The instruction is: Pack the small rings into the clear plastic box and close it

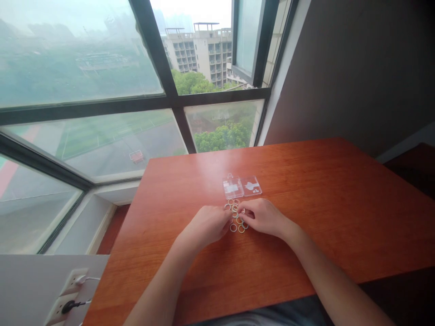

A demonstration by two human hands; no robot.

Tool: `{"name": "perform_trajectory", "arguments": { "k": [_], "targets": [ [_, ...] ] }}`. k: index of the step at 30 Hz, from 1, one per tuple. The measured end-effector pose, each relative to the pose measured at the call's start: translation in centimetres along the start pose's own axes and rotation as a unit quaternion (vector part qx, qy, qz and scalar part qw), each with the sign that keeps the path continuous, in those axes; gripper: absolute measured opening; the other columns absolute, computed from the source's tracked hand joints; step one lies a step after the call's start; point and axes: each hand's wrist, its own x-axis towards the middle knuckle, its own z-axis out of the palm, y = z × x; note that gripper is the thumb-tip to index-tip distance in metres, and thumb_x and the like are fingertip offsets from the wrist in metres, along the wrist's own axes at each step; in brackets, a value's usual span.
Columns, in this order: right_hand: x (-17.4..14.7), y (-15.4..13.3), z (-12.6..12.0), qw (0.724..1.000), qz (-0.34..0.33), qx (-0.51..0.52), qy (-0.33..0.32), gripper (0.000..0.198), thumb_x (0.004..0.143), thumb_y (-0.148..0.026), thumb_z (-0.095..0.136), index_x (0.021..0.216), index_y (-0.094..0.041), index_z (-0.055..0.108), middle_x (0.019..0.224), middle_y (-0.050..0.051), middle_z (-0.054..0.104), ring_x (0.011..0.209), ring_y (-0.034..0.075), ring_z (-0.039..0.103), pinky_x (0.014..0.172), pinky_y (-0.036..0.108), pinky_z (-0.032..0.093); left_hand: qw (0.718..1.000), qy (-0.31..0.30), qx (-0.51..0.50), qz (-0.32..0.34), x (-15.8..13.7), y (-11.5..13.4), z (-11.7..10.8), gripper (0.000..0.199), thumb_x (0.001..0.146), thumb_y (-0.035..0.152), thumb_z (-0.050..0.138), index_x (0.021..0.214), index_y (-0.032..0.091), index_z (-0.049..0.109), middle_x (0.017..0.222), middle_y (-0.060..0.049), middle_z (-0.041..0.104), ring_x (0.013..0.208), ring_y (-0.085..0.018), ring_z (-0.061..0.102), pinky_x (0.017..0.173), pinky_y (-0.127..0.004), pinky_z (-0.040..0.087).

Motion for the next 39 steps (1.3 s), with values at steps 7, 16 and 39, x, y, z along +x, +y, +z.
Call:
{"name": "perform_trajectory", "arguments": {
  "k": [7,16,39],
  "targets": [
    [-0.5,-1.8,0.3,0.99,-0.105,-0.055,-0.077,0.015,0.086,-0.019,0.053,0.09,-0.022,0.068,0.089,0.003,0.072,0.082,0.016,0.063,0.068,0.025,0.036,0.992,0.052,-0.115,-0.026,-0.4,-1.6,-0.5,0.009,0.08,0.017,0.053,0.078,0.02,0.062,0.068,0.002,0.063,0.058,-0.01,0.051,0.055,-0.021,0.032],
    [-0.2,-2.8,1.0,0.984,-0.071,-0.13,-0.1,0.017,0.087,-0.021,0.052,0.081,-0.02,0.067,0.083,0.005,0.072,0.074,0.017,0.063,0.061,0.026,0.034,0.946,0.151,-0.278,-0.068,1.6,-2.8,0.4,0.013,0.083,0.023,0.052,0.082,0.016,0.063,0.058,0.004,0.052,0.054,-0.007,0.041,0.053,-0.019,0.032],
    [-0.6,-3.0,1.1,0.986,-0.083,-0.09,-0.115,0.015,0.081,-0.021,0.056,0.075,-0.021,0.07,0.072,0.003,0.071,0.064,0.016,0.061,0.059,0.025,0.035,0.971,0.196,-0.091,-0.1,3.4,-4.1,-1.3,0.019,0.086,0.025,0.054,0.099,0.021,0.067,0.072,0.0,0.065,0.061,-0.012,0.053,0.061,-0.023,0.037]
  ]
}}
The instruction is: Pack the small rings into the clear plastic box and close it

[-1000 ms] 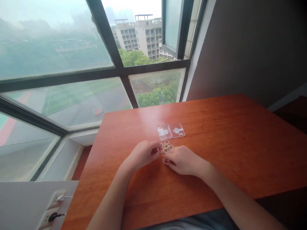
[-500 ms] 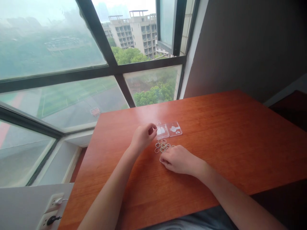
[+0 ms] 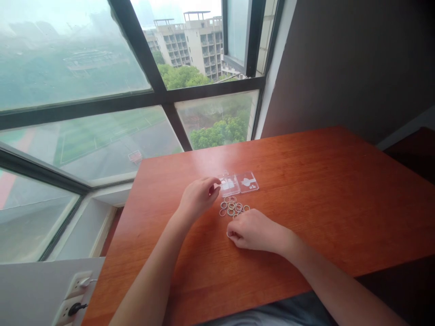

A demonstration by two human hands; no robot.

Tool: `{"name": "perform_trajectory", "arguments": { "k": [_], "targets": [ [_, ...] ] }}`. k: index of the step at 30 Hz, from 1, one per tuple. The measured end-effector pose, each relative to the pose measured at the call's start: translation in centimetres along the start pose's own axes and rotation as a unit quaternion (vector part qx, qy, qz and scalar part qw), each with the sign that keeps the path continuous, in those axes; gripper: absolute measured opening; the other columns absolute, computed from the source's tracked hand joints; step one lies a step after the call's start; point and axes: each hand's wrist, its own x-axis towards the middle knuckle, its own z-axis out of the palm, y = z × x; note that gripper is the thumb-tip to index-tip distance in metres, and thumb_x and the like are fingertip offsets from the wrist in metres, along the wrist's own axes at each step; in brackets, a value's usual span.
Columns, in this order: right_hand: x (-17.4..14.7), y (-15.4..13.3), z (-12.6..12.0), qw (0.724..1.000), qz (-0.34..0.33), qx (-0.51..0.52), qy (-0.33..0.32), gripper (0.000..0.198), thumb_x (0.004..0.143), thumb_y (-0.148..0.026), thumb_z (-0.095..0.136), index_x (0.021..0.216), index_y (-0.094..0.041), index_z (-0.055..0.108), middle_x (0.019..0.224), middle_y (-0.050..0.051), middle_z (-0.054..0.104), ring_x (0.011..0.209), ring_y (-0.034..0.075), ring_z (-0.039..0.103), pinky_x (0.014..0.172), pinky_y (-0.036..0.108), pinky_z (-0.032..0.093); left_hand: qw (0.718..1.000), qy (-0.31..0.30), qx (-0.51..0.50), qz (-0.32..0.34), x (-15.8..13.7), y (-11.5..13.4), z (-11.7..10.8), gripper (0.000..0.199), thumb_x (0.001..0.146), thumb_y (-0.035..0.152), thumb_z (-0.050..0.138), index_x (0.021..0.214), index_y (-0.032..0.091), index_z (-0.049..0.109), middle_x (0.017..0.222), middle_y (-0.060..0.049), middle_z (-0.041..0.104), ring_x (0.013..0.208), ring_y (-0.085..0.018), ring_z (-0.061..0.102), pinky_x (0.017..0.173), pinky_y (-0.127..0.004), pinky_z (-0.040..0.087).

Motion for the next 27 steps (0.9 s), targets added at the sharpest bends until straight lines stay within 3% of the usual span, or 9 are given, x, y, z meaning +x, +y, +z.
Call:
{"name": "perform_trajectory", "arguments": {
  "k": [6,11,15,21,27],
  "targets": [
    [-0.4,2.7,-0.9,0.974,0.0,0.219,0.065,0.011,0.077,-0.017,0.058,0.081,-0.018,0.069,0.063,-0.003,0.061,0.057,0.008,0.051,0.056,0.019,0.036,0.997,-0.047,-0.059,0.009,-1.9,-0.9,0.0,0.018,0.089,0.028,0.052,0.094,0.019,0.067,0.072,0.0,0.066,0.06,-0.01,0.054,0.06,-0.021,0.038],
    [0.3,4.4,-3.6,0.942,0.077,0.3,0.13,0.015,0.08,-0.027,0.059,0.077,-0.015,0.067,0.06,-0.003,0.055,0.053,0.007,0.043,0.05,0.02,0.032,0.996,-0.046,-0.07,0.011,-2.3,-1.0,0.1,0.017,0.088,0.023,0.052,0.091,0.018,0.068,0.077,-0.002,0.068,0.064,-0.011,0.057,0.062,-0.022,0.039],
    [2.9,5.6,-4.8,0.936,0.089,0.294,0.172,0.013,0.078,-0.026,0.06,0.078,-0.014,0.067,0.058,-0.004,0.052,0.053,0.007,0.043,0.05,0.02,0.032,0.995,-0.059,-0.073,0.02,-2.3,-0.5,0.2,0.017,0.088,0.022,0.051,0.09,0.018,0.068,0.077,-0.002,0.07,0.065,-0.012,0.058,0.063,-0.022,0.04],
    [7.6,7.6,-3.4,0.941,0.114,0.205,0.243,0.013,0.075,-0.025,0.063,0.077,-0.015,0.071,0.06,-0.002,0.061,0.054,0.009,0.05,0.052,0.021,0.035,0.996,-0.064,-0.054,0.017,-2.6,-0.6,0.8,0.018,0.088,0.022,0.05,0.095,0.02,0.066,0.081,-0.002,0.071,0.071,-0.014,0.063,0.065,-0.023,0.041],
    [7.0,8.0,-2.9,0.939,0.127,0.157,0.278,0.013,0.077,-0.027,0.064,0.079,-0.017,0.072,0.06,-0.002,0.062,0.055,0.01,0.052,0.054,0.021,0.036,0.996,-0.064,-0.053,0.019,-2.6,-0.4,0.8,0.018,0.087,0.02,0.05,0.094,0.021,0.066,0.082,-0.002,0.071,0.072,-0.015,0.063,0.065,-0.023,0.04]
  ]
}}
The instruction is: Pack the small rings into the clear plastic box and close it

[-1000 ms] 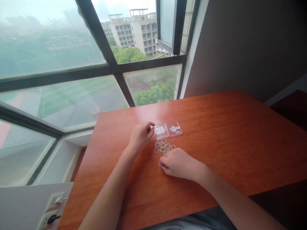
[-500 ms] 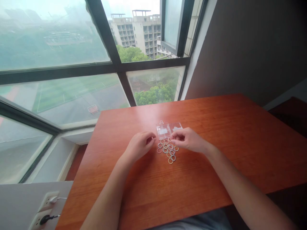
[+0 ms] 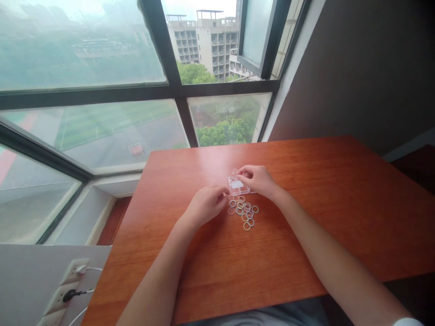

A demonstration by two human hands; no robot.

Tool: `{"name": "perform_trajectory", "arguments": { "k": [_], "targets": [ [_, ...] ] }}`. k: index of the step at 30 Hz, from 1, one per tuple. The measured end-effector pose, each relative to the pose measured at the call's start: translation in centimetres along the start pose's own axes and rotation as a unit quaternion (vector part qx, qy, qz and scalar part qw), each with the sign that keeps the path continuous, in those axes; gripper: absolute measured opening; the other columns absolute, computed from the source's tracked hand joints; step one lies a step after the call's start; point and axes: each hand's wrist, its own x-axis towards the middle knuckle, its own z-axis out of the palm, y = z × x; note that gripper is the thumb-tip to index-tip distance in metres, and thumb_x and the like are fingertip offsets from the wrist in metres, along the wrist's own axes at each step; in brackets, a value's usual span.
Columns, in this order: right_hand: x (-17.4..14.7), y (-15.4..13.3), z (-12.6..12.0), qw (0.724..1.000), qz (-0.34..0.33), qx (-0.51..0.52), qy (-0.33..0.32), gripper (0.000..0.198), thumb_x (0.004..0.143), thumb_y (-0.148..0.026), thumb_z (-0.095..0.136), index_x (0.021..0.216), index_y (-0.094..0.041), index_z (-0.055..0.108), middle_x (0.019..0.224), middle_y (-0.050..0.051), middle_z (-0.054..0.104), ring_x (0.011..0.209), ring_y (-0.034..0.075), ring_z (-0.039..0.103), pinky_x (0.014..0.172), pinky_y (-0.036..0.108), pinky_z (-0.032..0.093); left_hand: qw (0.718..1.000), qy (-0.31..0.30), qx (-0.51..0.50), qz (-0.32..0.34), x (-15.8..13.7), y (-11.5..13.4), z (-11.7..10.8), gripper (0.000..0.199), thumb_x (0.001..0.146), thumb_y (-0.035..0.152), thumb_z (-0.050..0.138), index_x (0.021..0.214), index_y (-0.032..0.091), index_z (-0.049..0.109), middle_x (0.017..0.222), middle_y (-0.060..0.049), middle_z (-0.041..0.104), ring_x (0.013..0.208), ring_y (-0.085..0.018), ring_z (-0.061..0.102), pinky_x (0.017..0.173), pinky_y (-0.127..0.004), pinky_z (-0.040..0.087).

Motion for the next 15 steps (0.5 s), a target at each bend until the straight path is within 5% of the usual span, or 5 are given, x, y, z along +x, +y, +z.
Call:
{"name": "perform_trajectory", "arguments": {
  "k": [15],
  "targets": [
    [-4.4,-2.1,-3.8,0.967,0.011,-0.097,-0.235,0.013,0.078,-0.02,0.058,0.074,-0.02,0.07,0.068,0.0,0.066,0.063,0.013,0.056,0.057,0.023,0.034,0.998,-0.034,0.009,0.047,0.1,2.2,1.1,0.013,0.084,0.018,0.053,0.084,0.021,0.065,0.072,0.001,0.064,0.061,-0.011,0.051,0.058,-0.021,0.033]
  ]
}}
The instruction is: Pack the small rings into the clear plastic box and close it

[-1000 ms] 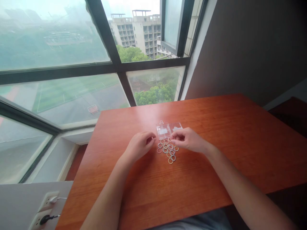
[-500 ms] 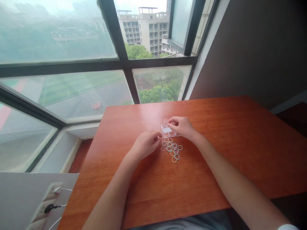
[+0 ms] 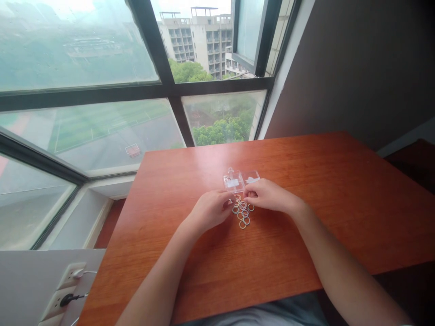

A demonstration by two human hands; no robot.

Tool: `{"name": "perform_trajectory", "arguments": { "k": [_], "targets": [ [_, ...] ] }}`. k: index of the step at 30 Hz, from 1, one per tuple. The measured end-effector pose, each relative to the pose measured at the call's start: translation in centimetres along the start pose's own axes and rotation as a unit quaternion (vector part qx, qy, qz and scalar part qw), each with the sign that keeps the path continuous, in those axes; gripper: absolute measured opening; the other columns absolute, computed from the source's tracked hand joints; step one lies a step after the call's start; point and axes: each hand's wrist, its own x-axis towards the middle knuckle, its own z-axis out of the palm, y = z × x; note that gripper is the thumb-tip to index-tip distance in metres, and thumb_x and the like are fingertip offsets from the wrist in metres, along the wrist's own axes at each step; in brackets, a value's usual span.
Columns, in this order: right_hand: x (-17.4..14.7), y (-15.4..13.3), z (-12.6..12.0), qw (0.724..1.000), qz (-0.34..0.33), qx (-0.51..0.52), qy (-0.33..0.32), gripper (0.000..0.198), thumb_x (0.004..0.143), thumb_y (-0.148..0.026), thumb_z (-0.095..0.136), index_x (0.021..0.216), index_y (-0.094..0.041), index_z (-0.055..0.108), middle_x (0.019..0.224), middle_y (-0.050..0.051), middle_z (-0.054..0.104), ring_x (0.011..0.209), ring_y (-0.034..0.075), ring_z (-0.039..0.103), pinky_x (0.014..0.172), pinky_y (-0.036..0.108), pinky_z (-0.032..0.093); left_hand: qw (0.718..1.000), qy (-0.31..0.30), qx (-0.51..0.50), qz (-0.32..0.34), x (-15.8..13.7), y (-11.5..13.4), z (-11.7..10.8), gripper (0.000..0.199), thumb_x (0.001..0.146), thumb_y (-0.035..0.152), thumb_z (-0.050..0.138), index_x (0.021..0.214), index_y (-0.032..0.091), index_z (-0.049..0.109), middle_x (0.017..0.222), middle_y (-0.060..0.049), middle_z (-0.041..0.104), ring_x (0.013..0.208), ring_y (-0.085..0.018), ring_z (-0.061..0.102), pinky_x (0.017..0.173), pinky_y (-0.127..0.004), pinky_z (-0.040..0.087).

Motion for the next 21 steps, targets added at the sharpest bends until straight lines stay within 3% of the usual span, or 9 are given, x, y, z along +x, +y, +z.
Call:
{"name": "perform_trajectory", "arguments": {
  "k": [13,18,21],
  "targets": [
    [-0.1,-1.3,1.3,0.992,0.039,-0.113,-0.029,0.011,0.079,-0.025,0.058,0.077,-0.024,0.069,0.08,0.002,0.071,0.072,0.017,0.06,0.055,0.025,0.027,1.0,-0.003,-0.008,0.002,0.1,-0.4,0.1,0.014,0.085,0.018,0.051,0.084,0.02,0.065,0.075,-0.001,0.062,0.064,-0.012,0.052,0.06,-0.022,0.035],
    [0.0,-0.8,1.0,1.0,-0.004,-0.027,-0.014,0.01,0.077,-0.019,0.059,0.075,-0.021,0.068,0.072,0.0,0.068,0.066,0.013,0.057,0.055,0.022,0.03,1.0,-0.001,-0.01,0.001,0.1,-0.4,0.0,0.014,0.085,0.019,0.051,0.084,0.02,0.065,0.074,0.0,0.063,0.064,-0.012,0.052,0.061,-0.022,0.036],
    [0.5,-0.5,1.0,0.998,-0.004,0.041,0.052,0.009,0.078,-0.02,0.059,0.076,-0.019,0.067,0.064,-0.002,0.063,0.06,0.011,0.053,0.055,0.021,0.031,1.0,0.012,-0.019,-0.01,0.0,-0.7,-0.3,0.014,0.086,0.019,0.051,0.087,0.02,0.065,0.074,0.0,0.064,0.065,-0.012,0.054,0.062,-0.022,0.036]
  ]
}}
